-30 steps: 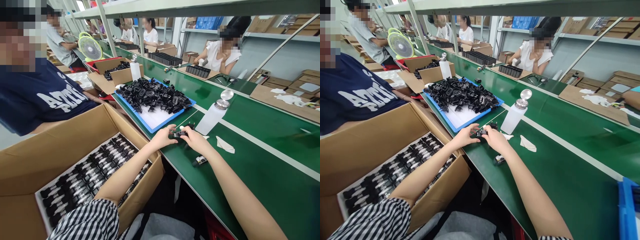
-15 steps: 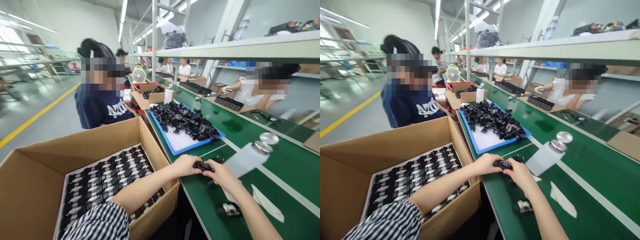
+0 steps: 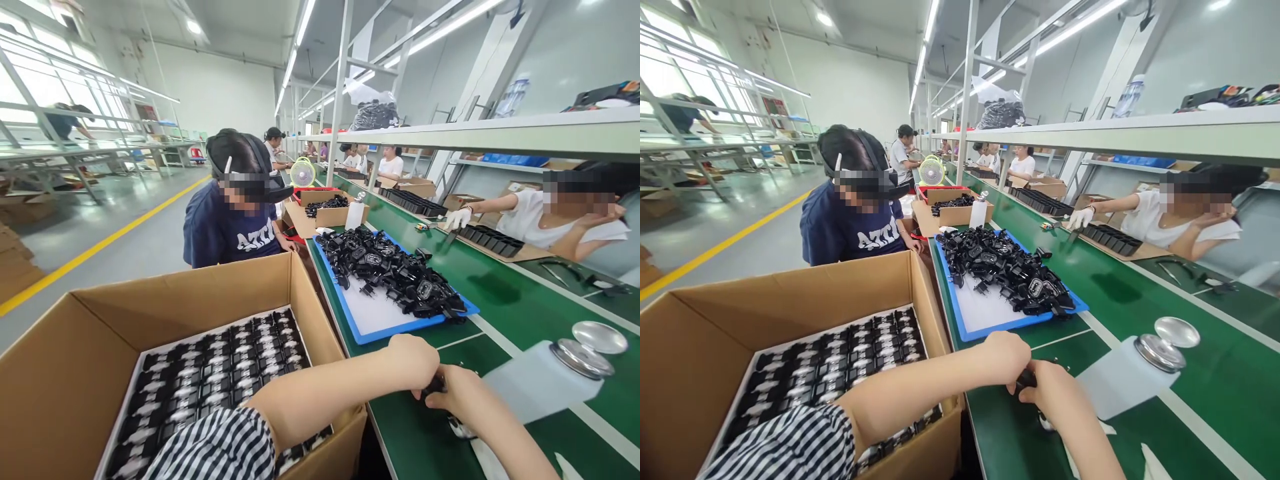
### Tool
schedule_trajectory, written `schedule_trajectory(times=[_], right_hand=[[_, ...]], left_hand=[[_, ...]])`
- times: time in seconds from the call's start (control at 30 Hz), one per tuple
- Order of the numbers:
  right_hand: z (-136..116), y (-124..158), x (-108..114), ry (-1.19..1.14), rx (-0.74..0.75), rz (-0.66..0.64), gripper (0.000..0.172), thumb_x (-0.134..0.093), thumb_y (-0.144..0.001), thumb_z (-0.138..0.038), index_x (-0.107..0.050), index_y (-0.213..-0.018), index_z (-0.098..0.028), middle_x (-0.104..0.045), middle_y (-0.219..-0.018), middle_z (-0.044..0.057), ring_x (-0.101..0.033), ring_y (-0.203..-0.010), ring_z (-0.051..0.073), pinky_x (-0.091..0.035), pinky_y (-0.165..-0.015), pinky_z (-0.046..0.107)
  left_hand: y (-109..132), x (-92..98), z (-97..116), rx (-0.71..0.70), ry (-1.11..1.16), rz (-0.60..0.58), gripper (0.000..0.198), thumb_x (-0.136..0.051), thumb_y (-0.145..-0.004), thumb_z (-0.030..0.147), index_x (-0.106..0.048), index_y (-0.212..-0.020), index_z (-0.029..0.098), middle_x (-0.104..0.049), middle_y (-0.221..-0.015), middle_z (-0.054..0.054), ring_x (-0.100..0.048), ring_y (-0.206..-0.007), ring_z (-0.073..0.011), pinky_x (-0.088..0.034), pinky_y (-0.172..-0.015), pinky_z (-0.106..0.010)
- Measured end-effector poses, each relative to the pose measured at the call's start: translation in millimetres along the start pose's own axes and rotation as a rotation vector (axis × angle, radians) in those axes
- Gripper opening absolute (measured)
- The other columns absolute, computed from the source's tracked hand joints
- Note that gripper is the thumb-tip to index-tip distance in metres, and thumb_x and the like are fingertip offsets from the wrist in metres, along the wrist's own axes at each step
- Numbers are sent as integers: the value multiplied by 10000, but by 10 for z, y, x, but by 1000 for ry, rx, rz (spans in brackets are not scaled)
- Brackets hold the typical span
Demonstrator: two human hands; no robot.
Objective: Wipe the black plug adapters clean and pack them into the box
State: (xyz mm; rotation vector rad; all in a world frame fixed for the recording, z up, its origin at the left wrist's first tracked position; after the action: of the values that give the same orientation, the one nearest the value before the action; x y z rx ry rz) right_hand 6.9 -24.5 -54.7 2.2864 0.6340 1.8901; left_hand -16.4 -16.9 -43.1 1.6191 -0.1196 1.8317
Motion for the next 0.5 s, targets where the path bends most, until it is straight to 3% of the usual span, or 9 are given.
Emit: schedule_trajectory(times=[0.1,0.2,0.3,0.43,0.5], right_hand=[[5,-21,-17,-16,10,-26,172,-499,-550,-113,-589,-614,-246,-580,-644,-10,-532,-643,181,-353,-502,239],[26,-32,-13,1,-2,-23,145,-505,-554,-139,-576,-647,-224,-582,-642,-10,-532,-628,180,-353,-488,231],[54,-33,-28,49,-5,5,129,-492,-590,-193,-568,-691,-216,-589,-668,11,-537,-652,203,-377,-523,252],[117,-43,-43,33,5,62,237,-476,-594,-251,-560,-813,-217,-595,-802,51,-536,-749,248,-401,-640,314],[142,-59,-9,5,9,95,209,-463,-574,-281,-552,-755,-230,-597,-785,57,-540,-734,257,-406,-645,333]], left_hand=[[2,-18,-3,35,-7,-56,350,-694,-429,201,-615,-757,105,-597,-736,-112,-539,-652,-210,-407,-443,-239],[82,-45,-47,-27,24,-74,465,-686,-435,279,-589,-854,102,-595,-762,-77,-528,-669,-201,-403,-470,-242],[174,-72,-120,-135,182,36,446,-596,-537,411,-572,-898,150,-588,-723,-11,-517,-655,-148,-377,-497,-208],[258,-129,-239,-189,373,218,399,-519,-627,404,-527,-966,193,-576,-812,36,-500,-714,-88,-361,-555,-153],[265,-123,-228,-198,383,247,406,-518,-631,400,-516,-973,180,-569,-843,30,-496,-735,-86,-363,-571,-149]])
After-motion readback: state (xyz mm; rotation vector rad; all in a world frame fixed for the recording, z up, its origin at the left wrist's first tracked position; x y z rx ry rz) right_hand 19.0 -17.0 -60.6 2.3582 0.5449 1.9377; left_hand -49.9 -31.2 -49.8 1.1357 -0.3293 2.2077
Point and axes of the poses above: each hand's wrist, its own y-axis away from the middle knuckle, its own x-axis out of the back of the hand, z = x × y, the point moved 10 cm from there along -y, towards the middle knuckle
